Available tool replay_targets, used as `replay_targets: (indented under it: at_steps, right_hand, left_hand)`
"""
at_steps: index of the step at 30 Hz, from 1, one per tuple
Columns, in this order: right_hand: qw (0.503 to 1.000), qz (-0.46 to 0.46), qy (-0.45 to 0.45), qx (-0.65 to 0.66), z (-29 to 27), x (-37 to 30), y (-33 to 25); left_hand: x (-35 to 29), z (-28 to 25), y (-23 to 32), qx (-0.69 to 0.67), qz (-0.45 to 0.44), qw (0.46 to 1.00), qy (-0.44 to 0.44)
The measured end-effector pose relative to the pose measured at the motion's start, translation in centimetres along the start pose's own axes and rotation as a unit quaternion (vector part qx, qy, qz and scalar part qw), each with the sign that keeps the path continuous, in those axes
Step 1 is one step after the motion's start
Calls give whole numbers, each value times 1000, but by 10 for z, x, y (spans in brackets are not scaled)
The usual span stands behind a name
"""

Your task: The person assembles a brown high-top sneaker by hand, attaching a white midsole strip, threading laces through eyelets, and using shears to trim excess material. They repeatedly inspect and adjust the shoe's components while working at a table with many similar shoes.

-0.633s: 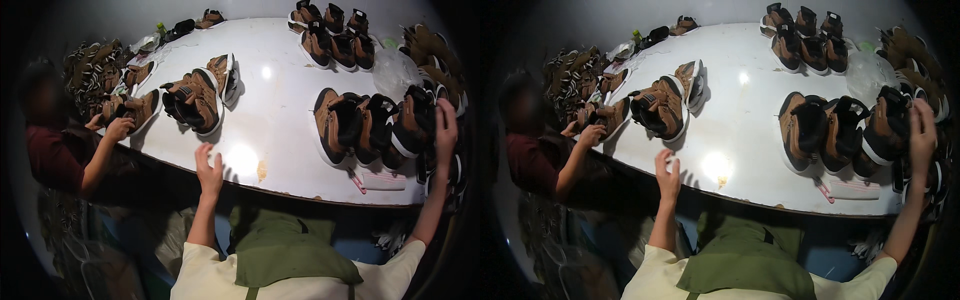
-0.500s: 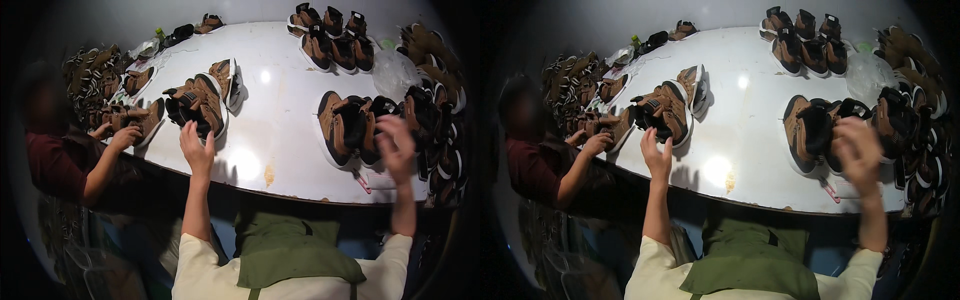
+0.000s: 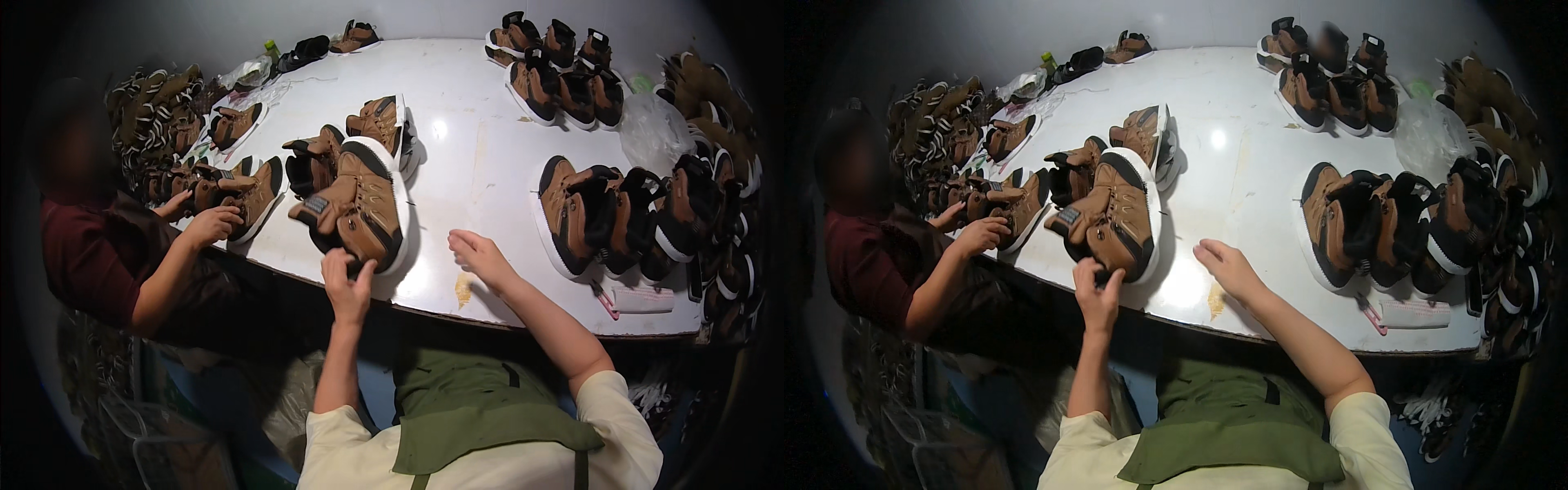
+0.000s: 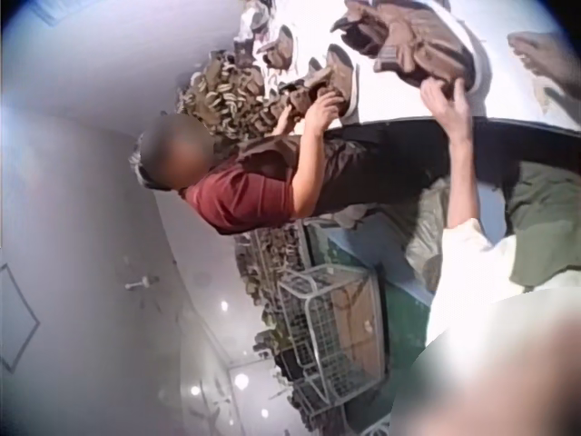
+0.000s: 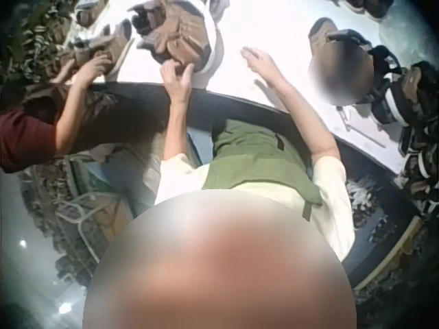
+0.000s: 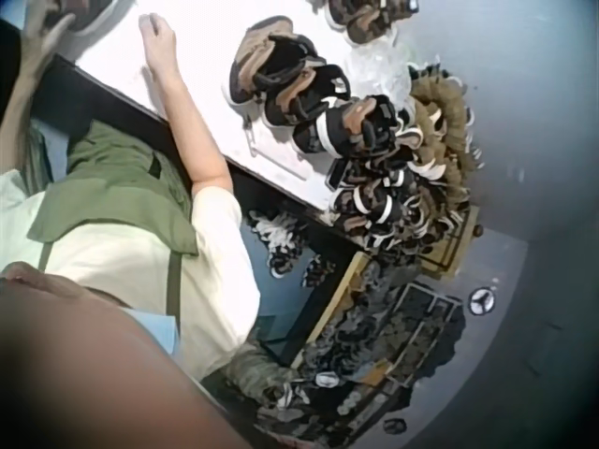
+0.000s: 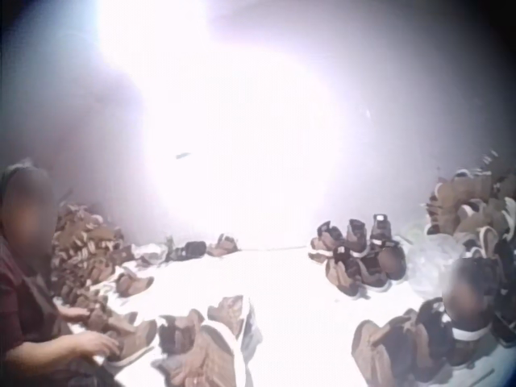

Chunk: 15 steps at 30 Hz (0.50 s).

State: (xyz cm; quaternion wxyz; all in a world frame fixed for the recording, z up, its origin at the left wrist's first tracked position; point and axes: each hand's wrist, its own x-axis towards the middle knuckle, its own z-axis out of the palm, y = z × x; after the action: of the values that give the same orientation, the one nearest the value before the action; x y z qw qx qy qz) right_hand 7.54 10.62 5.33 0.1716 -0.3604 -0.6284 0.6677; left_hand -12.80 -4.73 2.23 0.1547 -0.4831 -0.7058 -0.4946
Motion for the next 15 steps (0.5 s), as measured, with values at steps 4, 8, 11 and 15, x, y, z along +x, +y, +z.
replay_targets:
  at_steps: [4,8,11,15]
  right_hand:
    - [982,32,-70,170,9,20,10]
    - [923,-19,-81,376,24,11,3]
    - [903,-43,-56,424,13,5,11]
    - [906,-70,-34,415,-4,-9,16]
  left_hand:
    - [-55,-5,39,-131,-97,986,13]
    - [-86,7,66,-185,-102,977,-25]
    - [-88,10,75,-228,-130,963,-57]
    - [-76,7,85,-346,-293,890,-57]
